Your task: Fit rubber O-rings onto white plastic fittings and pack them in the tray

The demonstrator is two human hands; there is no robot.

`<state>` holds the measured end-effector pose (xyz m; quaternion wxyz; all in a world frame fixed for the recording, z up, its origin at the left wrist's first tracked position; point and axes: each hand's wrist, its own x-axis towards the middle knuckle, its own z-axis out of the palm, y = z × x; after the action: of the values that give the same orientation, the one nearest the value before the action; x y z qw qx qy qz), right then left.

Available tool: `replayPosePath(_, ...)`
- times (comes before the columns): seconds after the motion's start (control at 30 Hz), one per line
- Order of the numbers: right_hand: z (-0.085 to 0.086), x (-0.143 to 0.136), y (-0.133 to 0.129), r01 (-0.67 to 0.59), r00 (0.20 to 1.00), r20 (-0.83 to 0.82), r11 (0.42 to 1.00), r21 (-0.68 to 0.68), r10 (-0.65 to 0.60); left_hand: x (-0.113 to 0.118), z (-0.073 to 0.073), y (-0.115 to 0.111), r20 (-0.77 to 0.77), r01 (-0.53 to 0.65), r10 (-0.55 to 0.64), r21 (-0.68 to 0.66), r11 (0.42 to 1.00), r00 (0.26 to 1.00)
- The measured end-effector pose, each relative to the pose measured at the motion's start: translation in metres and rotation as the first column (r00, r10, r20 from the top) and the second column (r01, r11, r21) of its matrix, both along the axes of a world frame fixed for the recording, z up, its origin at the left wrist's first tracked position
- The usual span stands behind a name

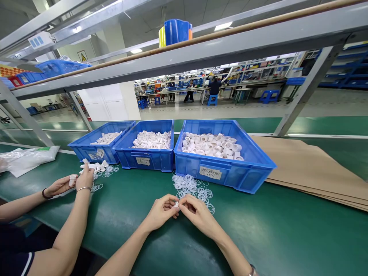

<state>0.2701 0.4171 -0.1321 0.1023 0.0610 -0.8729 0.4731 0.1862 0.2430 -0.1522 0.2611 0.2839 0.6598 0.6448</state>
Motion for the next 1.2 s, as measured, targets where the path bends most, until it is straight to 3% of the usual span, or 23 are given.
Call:
replayPosePath(0.1, 0.003, 0.003, 0.001, -0.026, 1.000, -0.002, 0.999, 0.023, 0.026, -0.002, 0.000, -0.001, 0.129, -0.019, 0.009, 0.072, 0.997, 0.992)
replayPosePath(0.27, -0.003, -0.002, 0.004, 0.041, 0.999, -0.003, 0.997, 0.067, -0.041, -0.003, 0.001, -0.003, 0.319, -0.035, -0.030, 0.195, 0.980, 0.947)
replayPosePath(0.47, -0.013, -0.006, 0.006, 0.097, 0.992, 0.092, 0.993, -0.074, -0.090, -0.002, 0.002, -0.001, 0.384, 0.013, -0.107, 0.239, 0.971, 0.917)
replayPosePath(0.6, -0.007, -0.003, 0.003, -0.027, 0.992, 0.117, 0.972, -0.233, 0.056, -0.002, -0.001, -0.003, 0.430, 0.057, -0.196, 0.313, 0.948, 0.881)
replayPosePath(0.77, 0.007, 0.000, -0.003, -0.128, 0.973, 0.123, 0.900, -0.417, 0.196, -0.004, -0.006, -0.005, 0.492, 0.127, -0.312, 0.373, 0.919, 0.812)
replayPosePath(0.87, 0.003, -0.002, -0.002, -0.130, 0.974, 0.123, 0.917, -0.377, 0.189, -0.004, -0.004, -0.007, 0.482, 0.188, -0.369, 0.382, 0.905, 0.795)
replayPosePath(0.93, -0.006, -0.005, 0.003, -0.054, 0.990, 0.114, 0.966, -0.254, 0.085, -0.006, 0.004, -0.013, 0.426, 0.230, -0.364, 0.334, 0.914, 0.828)
replayPosePath(1.0, -0.015, -0.008, 0.012, 0.080, 0.994, 0.083, 0.991, -0.109, -0.071, -0.014, 0.017, -0.029, 0.268, 0.197, -0.236, 0.166, 0.966, 0.934)
replayPosePath(1.07, -0.023, -0.010, 0.021, 0.209, 0.977, 0.035, 0.978, 0.009, -0.209, -0.030, 0.030, -0.052, -0.076, -0.022, 0.014, -0.104, 0.994, 0.997)
replayPosePath(1.13, -0.027, -0.010, 0.028, 0.288, 0.957, -0.004, 0.954, 0.087, -0.289, -0.051, 0.039, -0.079, -0.485, -0.330, 0.140, -0.332, 0.884, 0.863)
replayPosePath(1.2, -0.029, -0.010, 0.033, 0.337, 0.941, -0.024, 0.930, 0.145, -0.337, -0.072, 0.042, -0.103, -0.700, -0.514, 0.071, -0.448, 0.731, 0.711)
